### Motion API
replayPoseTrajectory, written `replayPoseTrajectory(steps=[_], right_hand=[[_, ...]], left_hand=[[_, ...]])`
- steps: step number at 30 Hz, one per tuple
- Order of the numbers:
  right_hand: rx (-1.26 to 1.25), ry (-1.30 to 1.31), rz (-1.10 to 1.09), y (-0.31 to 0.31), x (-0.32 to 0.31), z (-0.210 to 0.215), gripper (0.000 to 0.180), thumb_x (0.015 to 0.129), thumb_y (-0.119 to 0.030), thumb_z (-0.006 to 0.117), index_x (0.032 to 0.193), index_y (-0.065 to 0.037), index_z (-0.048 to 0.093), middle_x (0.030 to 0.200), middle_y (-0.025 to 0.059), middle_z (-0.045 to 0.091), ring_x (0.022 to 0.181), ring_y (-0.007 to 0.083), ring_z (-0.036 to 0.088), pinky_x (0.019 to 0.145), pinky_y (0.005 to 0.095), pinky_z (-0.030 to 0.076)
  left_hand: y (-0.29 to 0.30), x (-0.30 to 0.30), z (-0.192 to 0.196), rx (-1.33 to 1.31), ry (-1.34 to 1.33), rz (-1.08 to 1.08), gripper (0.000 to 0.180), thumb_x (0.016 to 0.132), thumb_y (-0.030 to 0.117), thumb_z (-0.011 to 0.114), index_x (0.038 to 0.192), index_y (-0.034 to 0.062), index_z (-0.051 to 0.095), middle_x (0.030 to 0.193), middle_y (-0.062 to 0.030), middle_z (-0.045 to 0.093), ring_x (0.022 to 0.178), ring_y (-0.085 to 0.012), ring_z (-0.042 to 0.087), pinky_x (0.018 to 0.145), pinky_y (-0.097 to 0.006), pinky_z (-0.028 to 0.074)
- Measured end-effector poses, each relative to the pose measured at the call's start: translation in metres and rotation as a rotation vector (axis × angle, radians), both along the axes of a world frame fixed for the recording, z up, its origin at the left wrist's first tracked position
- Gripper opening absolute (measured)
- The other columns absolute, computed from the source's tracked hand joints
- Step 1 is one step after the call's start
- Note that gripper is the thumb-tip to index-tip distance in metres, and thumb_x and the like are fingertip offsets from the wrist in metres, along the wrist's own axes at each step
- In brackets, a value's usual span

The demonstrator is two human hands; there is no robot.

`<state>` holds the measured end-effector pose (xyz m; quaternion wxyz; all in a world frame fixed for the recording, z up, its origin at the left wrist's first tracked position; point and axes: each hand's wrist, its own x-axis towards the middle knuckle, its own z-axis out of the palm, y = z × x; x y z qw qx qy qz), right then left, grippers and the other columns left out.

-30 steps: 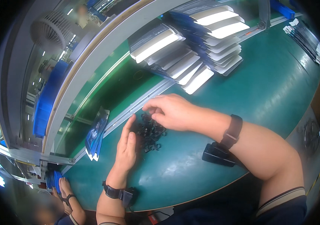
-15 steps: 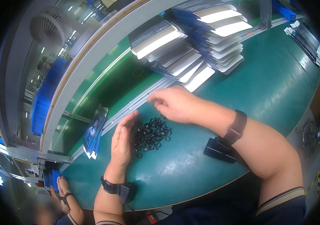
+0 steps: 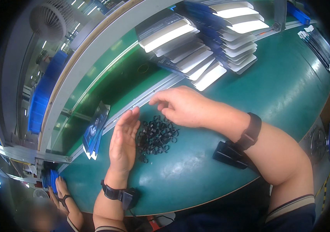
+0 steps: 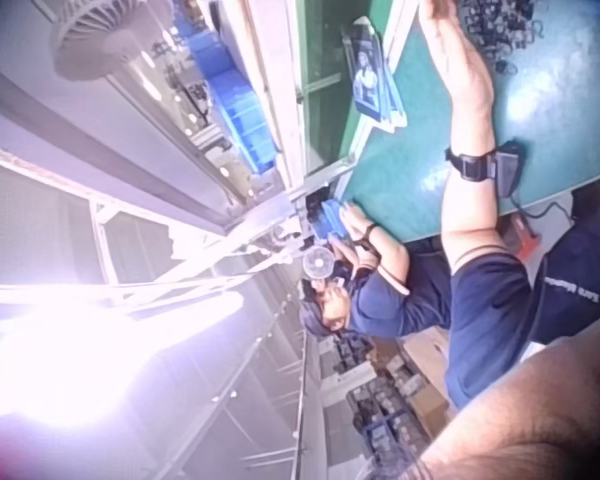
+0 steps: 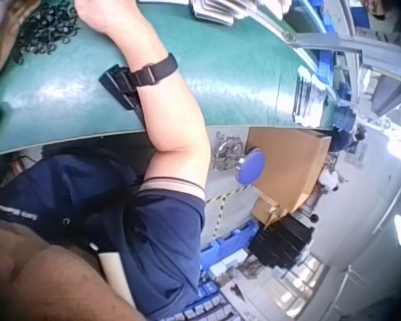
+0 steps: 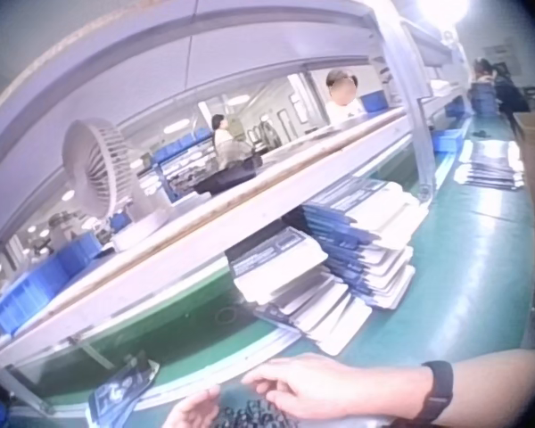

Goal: Sorting and inspecting small black rubber rings at an industrial assembly line workbench.

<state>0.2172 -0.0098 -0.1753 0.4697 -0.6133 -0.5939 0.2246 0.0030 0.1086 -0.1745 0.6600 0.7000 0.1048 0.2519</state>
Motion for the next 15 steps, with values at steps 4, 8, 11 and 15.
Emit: replayPoseTrajectory(steps=[4, 8, 11, 15], right_hand=[[0.041, -0.205, 0.006, 0.0, 0.002, -0.004, 0.034, 0.081, 0.0, 0.058, 0.114, -0.005, 0.065, 0.094, 0.0105, 0.067, 0.077, 0.0217, 0.065, 0.072, 0.0327, 0.053], [-0.038, -0.243, 0.06, -0.001, -0.001, 0.005, 0.034, 0.08, 0.0, 0.061, 0.113, -0.006, 0.065, 0.09, 0.0095, 0.065, 0.076, 0.0208, 0.064, 0.07, 0.0325, 0.052], [-0.06, -0.232, 0.079, -0.002, -0.005, 0.007, 0.034, 0.078, -0.002, 0.066, 0.113, -0.006, 0.066, 0.089, 0.0083, 0.063, 0.075, 0.0192, 0.063, 0.069, 0.0318, 0.052], [-0.122, -0.202, 0.108, -0.004, -0.01, 0.013, 0.026, 0.079, -0.006, 0.07, 0.105, -0.008, 0.067, 0.093, 0.009, 0.062, 0.081, 0.0249, 0.065, 0.073, 0.0362, 0.052]], left_hand=[[0.002, 0.0, -0.005, 0.047, 0.084, 0.104, 0.038, 0.1, 0.017, 0.051, 0.135, 0.0016, 0.049, 0.143, -0.0131, 0.048, 0.135, -0.0243, 0.043, 0.113, -0.038, 0.03], [0.001, -0.001, -0.005, 0.244, 0.134, 0.102, 0.034, 0.095, 0.007, 0.057, 0.128, 0.0019, 0.055, 0.134, -0.0124, 0.053, 0.127, -0.0241, 0.05, 0.11, -0.036, 0.035], [-0.001, -0.002, -0.004, 0.488, 0.161, 0.105, 0.035, 0.088, 0.004, 0.061, 0.123, 0.0055, 0.06, 0.131, -0.0133, 0.054, 0.123, -0.0271, 0.052, 0.104, -0.037, 0.041], [-0.007, -0.003, 0.003, 0.738, 0.267, 0.08, 0.039, 0.083, 0.005, 0.064, 0.122, 0.0087, 0.061, 0.134, -0.0138, 0.053, 0.124, -0.0324, 0.049, 0.105, -0.041, 0.039]])
